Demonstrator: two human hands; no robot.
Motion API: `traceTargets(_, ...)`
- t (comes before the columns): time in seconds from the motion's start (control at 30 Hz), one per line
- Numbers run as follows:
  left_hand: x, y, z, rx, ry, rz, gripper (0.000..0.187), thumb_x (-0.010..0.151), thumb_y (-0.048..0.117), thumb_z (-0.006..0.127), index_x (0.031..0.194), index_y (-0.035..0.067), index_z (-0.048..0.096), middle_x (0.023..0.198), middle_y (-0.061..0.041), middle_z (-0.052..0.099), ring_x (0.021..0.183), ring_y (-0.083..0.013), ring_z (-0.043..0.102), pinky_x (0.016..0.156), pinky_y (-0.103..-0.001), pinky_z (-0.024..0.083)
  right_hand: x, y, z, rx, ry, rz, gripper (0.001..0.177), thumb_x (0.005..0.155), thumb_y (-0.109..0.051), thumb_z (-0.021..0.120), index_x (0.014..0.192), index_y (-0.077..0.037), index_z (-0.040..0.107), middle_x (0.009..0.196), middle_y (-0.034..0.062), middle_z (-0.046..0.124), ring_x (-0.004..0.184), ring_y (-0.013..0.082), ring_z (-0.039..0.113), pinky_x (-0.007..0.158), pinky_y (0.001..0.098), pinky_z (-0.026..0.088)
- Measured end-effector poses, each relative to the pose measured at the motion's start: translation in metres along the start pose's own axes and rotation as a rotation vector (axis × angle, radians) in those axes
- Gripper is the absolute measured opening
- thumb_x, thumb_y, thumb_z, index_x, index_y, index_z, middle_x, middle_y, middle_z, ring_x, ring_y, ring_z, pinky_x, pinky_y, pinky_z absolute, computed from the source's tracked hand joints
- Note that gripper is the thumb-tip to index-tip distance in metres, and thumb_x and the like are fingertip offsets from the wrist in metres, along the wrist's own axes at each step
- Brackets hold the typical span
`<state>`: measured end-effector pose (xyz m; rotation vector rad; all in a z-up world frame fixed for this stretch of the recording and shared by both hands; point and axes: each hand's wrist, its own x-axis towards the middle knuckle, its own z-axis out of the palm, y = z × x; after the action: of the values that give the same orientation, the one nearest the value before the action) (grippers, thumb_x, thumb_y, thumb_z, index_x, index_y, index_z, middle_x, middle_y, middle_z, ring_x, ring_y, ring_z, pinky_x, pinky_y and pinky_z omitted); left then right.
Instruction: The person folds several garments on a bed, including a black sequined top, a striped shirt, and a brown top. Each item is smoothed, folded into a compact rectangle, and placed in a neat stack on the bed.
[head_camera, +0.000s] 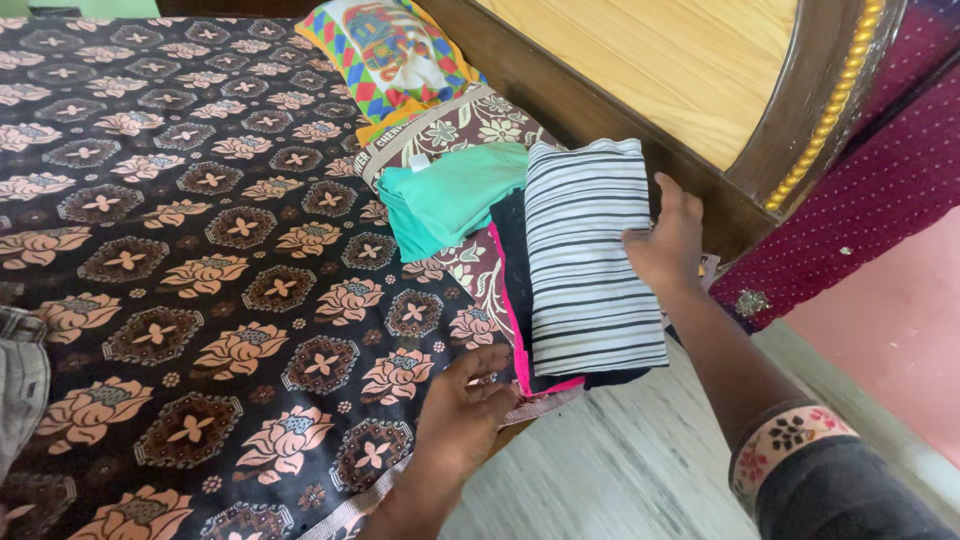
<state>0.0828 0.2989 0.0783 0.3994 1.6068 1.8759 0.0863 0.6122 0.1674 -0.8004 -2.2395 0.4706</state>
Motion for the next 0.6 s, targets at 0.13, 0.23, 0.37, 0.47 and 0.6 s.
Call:
traceTargets(0.13,-0.004,-0.002,-0.010,-0.029,0.005,0.102,0.048,0.082,0.004,0.069,0.129,0.001,0.065,0.122,-0.010,0.071,0.104,-0.0159,0.067,0.090,-0.030,0.054,-0.015,-0.002,0.015,-0.419,-0.170,-0.442,0.068,0.099,-0.046,0.061,0.160,-0.026,0.038,0.162,0.0184,0.032,0.148,0.0411,0.033,0.121,0.0552,0.030)
traceTargets(0.23,-0.008,-0.003,-0.022,0.056,0.041,0.078,0.046,0.083,0.007,0.069,0.129,0.002,0.067,0.119,-0.009,0.073,0.103,-0.0156,0.069,0.090,-0.029,0.055,-0.020,-0.006,0.036,-0.528,-0.434,-0.337,0.087,0.090,-0.077,0.041,0.162,-0.034,0.015,0.169,0.0155,0.008,0.153,0.0392,0.010,0.118,0.0618,0.016)
traceTargets(0.37,-0.012,-0.008,-0.037,0.045,0.079,0.052,0.047,0.082,0.007,0.071,0.128,0.003,0.065,0.119,-0.008,0.073,0.102,-0.0167,0.069,0.089,-0.030,0.057,-0.022,-0.010,0.039,-0.593,-0.552,-0.188,0.097,0.083,-0.087,0.033,0.162,-0.041,0.000,0.172,0.0093,-0.004,0.158,0.0329,-0.001,0.121,0.0626,0.013)
traceTargets(0.47,-0.015,-0.016,-0.055,-0.036,0.092,0.114,0.047,0.081,0.003,0.067,0.128,0.002,0.065,0.121,-0.008,0.072,0.102,-0.0172,0.069,0.090,-0.030,0.056,-0.020,-0.021,0.030,-0.607,-0.552,-0.212,0.099,0.082,-0.088,0.036,0.162,-0.040,0.003,0.171,0.0098,-0.001,0.157,0.0348,0.003,0.120,0.0616,0.015)
traceTargets(0.6,-0.029,-0.024,-0.090,0.048,0.118,0.128,0.044,0.083,0.003,0.070,0.127,0.001,0.067,0.112,-0.007,0.076,0.097,-0.0143,0.069,0.085,-0.027,0.056,-0.022,-0.041,0.013,-0.644,-0.463,-0.188,0.094,0.080,-0.081,0.051,0.159,-0.039,0.023,0.169,0.0110,0.016,0.153,0.0375,0.020,0.118,0.0585,0.026)
